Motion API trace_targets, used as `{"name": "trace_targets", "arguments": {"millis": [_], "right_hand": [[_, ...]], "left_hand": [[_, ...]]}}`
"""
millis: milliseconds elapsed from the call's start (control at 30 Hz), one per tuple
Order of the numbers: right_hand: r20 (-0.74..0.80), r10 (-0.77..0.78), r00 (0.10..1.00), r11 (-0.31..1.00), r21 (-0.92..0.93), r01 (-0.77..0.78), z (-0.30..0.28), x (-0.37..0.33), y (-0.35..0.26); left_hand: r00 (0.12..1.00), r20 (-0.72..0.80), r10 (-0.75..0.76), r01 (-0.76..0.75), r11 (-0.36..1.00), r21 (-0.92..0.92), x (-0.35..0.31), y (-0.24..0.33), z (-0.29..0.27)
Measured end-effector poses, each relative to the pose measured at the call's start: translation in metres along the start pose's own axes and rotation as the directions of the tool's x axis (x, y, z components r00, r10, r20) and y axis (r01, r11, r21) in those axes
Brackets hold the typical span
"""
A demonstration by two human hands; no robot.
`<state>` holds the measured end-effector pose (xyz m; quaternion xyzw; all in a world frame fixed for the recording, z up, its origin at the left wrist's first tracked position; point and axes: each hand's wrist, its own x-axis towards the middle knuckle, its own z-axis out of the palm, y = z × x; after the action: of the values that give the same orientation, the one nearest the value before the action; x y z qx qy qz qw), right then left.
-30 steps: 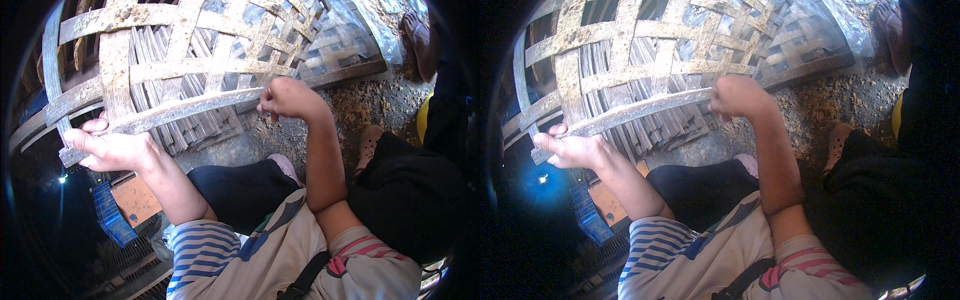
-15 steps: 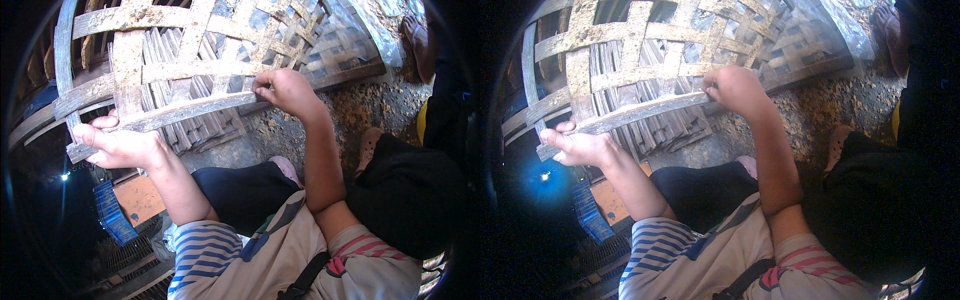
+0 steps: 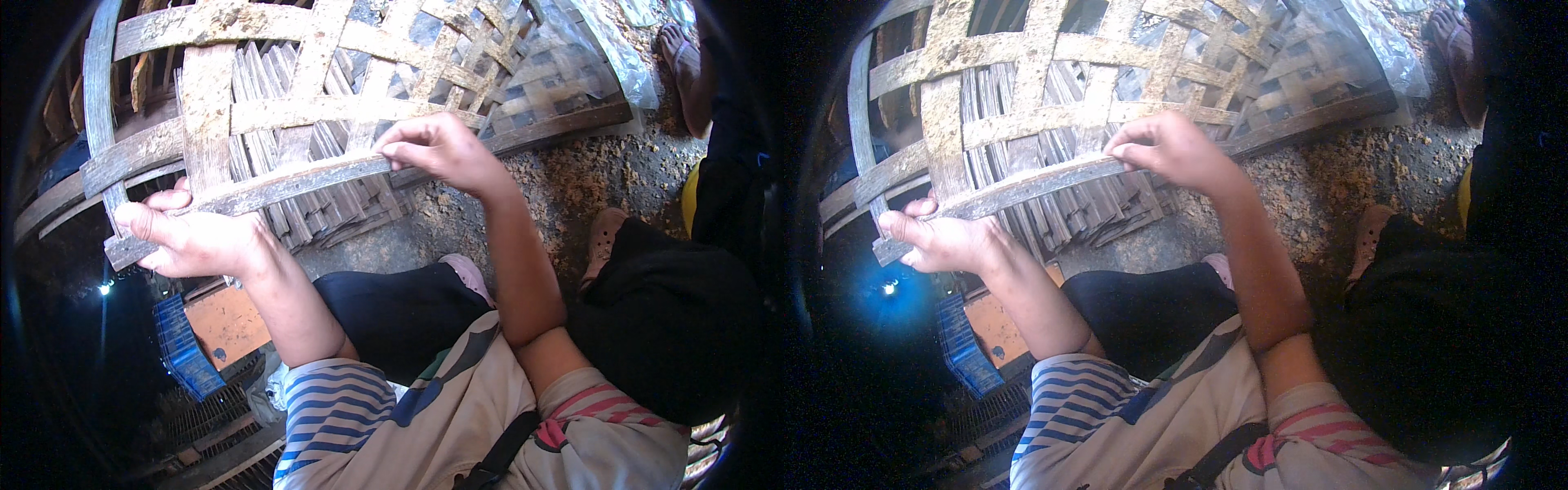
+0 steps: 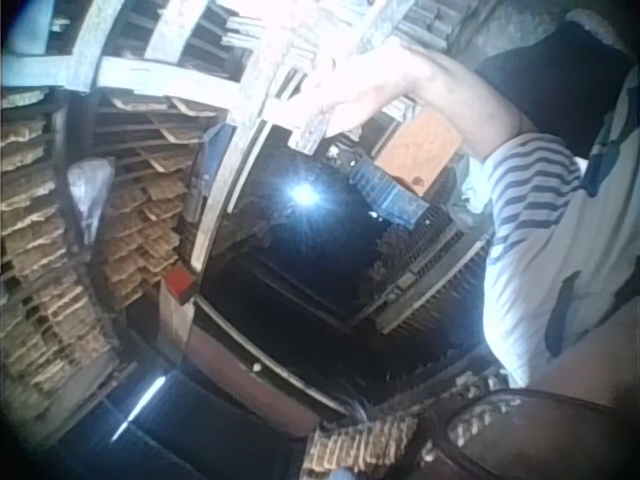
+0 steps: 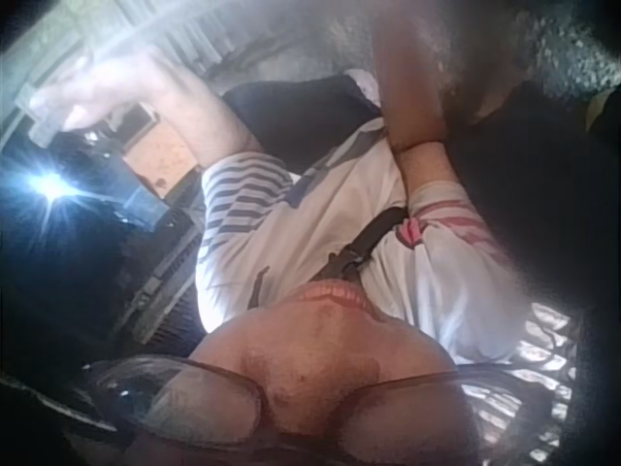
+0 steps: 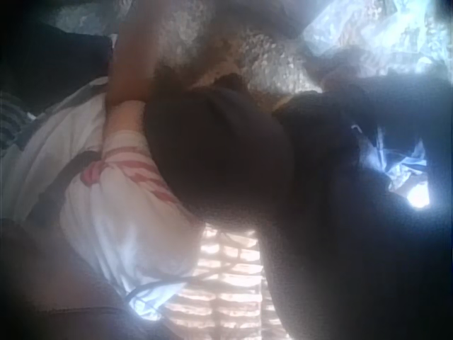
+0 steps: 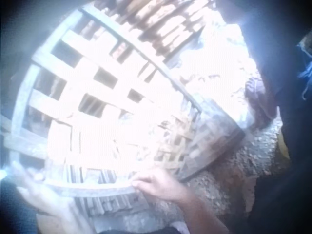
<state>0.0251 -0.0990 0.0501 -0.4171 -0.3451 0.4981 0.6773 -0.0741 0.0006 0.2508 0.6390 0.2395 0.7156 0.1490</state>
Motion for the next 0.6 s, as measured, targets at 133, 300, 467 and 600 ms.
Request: {"name": "trace_targets", "arguments": {"millis": [133, 300, 467, 600], "right_hand": [[-0.011, 0.036, 0.999, 0.992, 0.121, -0.034, 0.004, 0.003, -0.001], [-0.16, 0.178, 0.971, 0.952, -0.221, -0.21, -0.006, -0.001, -0.024], [-0.056, 0.112, 0.992, 0.984, -0.132, -0.119, 0.003, 0.0, -0.019], [-0.089, 0.048, 0.995, 0.958, -0.278, -0.071, 0.013, 0.001, -0.027]], "left_hand": [[1.0, -0.026, -0.006, 0.006, 1.0, 0.022, 0.002, -0.006, 0.0], [1.0, -0.001, 0.003, -0.003, 1.0, 0.011, 0.002, -0.004, 0.0], [1.0, -0.002, 0.001, -0.001, 1.0, -0.009, 0.002, -0.003, 0.003], [1.0, 0.002, -0.008, 0.008, 1.0, -0.006, 0.001, -0.002, 0.001]]}}
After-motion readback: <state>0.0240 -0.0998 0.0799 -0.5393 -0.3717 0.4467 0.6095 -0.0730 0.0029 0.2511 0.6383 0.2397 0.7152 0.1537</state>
